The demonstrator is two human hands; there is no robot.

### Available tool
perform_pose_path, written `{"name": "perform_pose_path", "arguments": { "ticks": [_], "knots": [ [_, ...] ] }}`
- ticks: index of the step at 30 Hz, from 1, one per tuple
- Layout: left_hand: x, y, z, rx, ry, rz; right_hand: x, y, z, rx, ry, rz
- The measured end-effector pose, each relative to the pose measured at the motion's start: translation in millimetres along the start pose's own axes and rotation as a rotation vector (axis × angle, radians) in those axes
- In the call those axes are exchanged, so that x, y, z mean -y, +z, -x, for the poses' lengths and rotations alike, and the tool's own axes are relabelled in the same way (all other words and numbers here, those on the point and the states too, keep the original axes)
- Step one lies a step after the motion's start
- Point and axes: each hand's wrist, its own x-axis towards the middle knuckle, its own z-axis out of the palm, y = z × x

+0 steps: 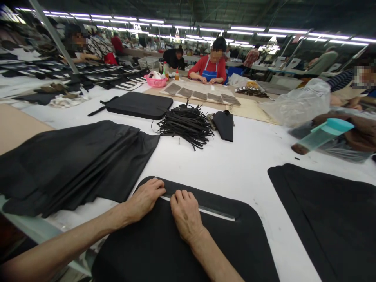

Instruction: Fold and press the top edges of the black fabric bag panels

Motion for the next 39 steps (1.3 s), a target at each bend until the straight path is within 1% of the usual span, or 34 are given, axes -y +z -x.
{"name": "perform_pose_path", "arguments": {
  "ticks": [4,8,11,15,17,20,23,28,31,33,39],
  "knots": [
    [3,0.4,-4,-0.029,-0.045,0.081,2,2,-1,-0.026,-0.081,0.087],
    [3,0.5,-5,0.001,0.013,0.083,1,1,-6,-0.026,-0.112,0.1],
    [4,1.9,-4,0.003,0.043,0.055,-6,-3,-11,0.031,-0.069,0.003],
    [8,6.6,-5,-0.041,0.053,0.024,-18,-7,-16,0.112,-0.008,-0.14],
    [10,10.0,-5,-0.067,0.061,0.034,-22,-8,-15,0.119,0.017,-0.205],
    [12,15.2,-4,-0.112,0.059,0.081,-22,-4,-10,0.051,0.075,-0.291],
    [12,18.4,-3,-0.149,0.029,0.135,-17,0,-5,-0.025,0.109,-0.277],
    [10,18.1,-3,-0.153,0.011,0.14,-14,5,-1,-0.026,0.118,-0.177],
    [10,16.7,-3,-0.141,0.022,0.121,-20,6,7,-0.022,0.113,-0.108],
    [10,16.1,-4,-0.135,0.037,0.114,-27,6,17,-0.018,0.139,-0.096],
    [12,17.1,-6,-0.131,0.029,0.125,-55,4,51,-0.019,0.268,-0.187]
  ]
}}
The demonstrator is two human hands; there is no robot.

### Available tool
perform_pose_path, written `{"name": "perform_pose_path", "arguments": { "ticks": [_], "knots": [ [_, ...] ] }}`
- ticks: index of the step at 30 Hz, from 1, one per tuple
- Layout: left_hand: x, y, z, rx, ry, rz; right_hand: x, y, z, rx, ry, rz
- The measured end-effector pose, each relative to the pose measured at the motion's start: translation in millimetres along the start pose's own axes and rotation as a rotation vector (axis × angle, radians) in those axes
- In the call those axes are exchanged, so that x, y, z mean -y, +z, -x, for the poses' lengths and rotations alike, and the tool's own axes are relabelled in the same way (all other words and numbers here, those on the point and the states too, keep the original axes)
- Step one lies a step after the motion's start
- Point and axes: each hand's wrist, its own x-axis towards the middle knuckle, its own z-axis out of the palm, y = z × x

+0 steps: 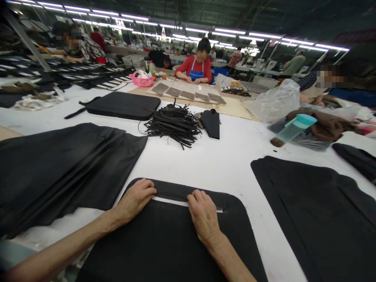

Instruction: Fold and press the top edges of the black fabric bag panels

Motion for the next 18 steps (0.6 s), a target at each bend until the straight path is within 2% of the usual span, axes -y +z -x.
{"name": "perform_pose_path", "arguments": {
  "ticks": [6,13,18],
  "knots": [
    [3,0.6,-2,-0.016,-0.029,0.081,-21,-8,12,-0.001,0.067,-0.104],
    [0,0.4,-5,-0.017,-0.064,0.125,-27,-9,15,-0.046,0.106,-0.117],
    [-2,-0.6,-5,-0.02,-0.076,0.113,-31,-8,17,-0.021,0.125,-0.131]
  ]
}}
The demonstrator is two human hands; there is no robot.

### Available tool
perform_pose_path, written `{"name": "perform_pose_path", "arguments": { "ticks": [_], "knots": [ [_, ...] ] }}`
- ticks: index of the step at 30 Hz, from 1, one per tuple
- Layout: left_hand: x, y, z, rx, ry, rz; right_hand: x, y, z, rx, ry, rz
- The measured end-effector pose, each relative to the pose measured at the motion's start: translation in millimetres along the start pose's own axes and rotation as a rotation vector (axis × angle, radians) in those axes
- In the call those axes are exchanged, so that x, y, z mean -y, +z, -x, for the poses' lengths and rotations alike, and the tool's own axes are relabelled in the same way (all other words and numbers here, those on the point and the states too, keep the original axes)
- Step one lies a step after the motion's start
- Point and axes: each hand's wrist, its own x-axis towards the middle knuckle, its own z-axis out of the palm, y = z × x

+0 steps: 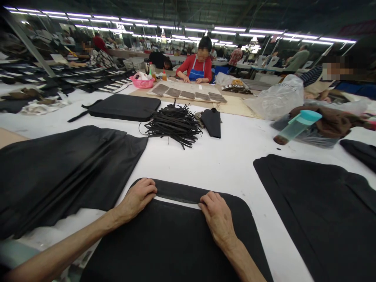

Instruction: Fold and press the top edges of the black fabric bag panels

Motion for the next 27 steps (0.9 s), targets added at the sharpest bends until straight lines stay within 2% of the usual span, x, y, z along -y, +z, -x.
{"name": "perform_pose_path", "arguments": {
  "ticks": [9,16,22,27],
  "knots": [
    [-7,-0.9,0,-0.028,-0.018,-0.025,3,0,2,-0.011,0.039,0.054],
    [-18,1.8,-3,-0.013,-0.122,-0.157,12,2,0,0.015,0.113,0.214],
    [-27,2.9,-8,-0.022,-0.245,-0.277,14,3,-2,0.003,0.115,0.28],
    [-27,4.2,-13,-0.041,-0.314,-0.285,17,0,-7,0.064,0.165,0.287]
  ]
}}
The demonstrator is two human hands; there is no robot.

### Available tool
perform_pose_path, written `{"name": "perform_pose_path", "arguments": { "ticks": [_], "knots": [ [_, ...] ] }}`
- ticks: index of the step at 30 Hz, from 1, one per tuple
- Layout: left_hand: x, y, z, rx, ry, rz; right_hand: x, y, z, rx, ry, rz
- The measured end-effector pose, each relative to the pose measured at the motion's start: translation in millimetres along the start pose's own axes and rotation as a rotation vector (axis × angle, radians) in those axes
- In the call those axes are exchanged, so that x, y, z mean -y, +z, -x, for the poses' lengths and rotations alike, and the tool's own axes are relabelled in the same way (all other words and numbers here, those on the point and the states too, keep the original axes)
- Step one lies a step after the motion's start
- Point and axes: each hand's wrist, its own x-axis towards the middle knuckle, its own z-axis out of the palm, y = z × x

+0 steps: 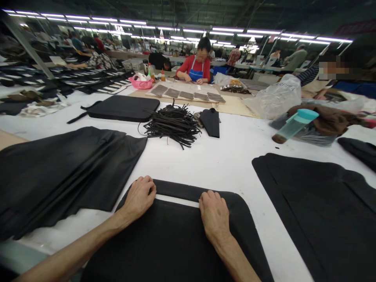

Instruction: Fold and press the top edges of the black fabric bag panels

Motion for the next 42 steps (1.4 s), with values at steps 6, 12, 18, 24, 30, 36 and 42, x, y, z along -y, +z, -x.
{"name": "perform_pose_path", "arguments": {
  "ticks": [6,12,18,24,30,36,42],
  "knots": [
    [3,0.2,-2,-0.002,-0.025,0.029,1,-3,-3,0.035,0.018,0.007],
    [3,-3.3,-1,0.007,-0.031,0.058,1,-7,-4,0.075,0.029,-0.018],
    [3,0.7,-1,-0.014,-0.054,0.061,1,-5,-4,0.053,0.02,-0.007],
    [3,2.8,2,-0.021,-0.073,0.077,0,-6,-6,0.077,0.03,-0.017],
    [-2,3.4,4,-0.038,-0.091,0.053,1,-10,-7,0.104,0.043,-0.023],
    [-17,8.4,6,-0.044,0.179,-0.135,1,-9,-8,0.088,0.042,-0.035],
    [-16,12.1,9,-0.008,0.375,-0.227,2,-11,-9,0.111,0.067,-0.025]
  ]
}}
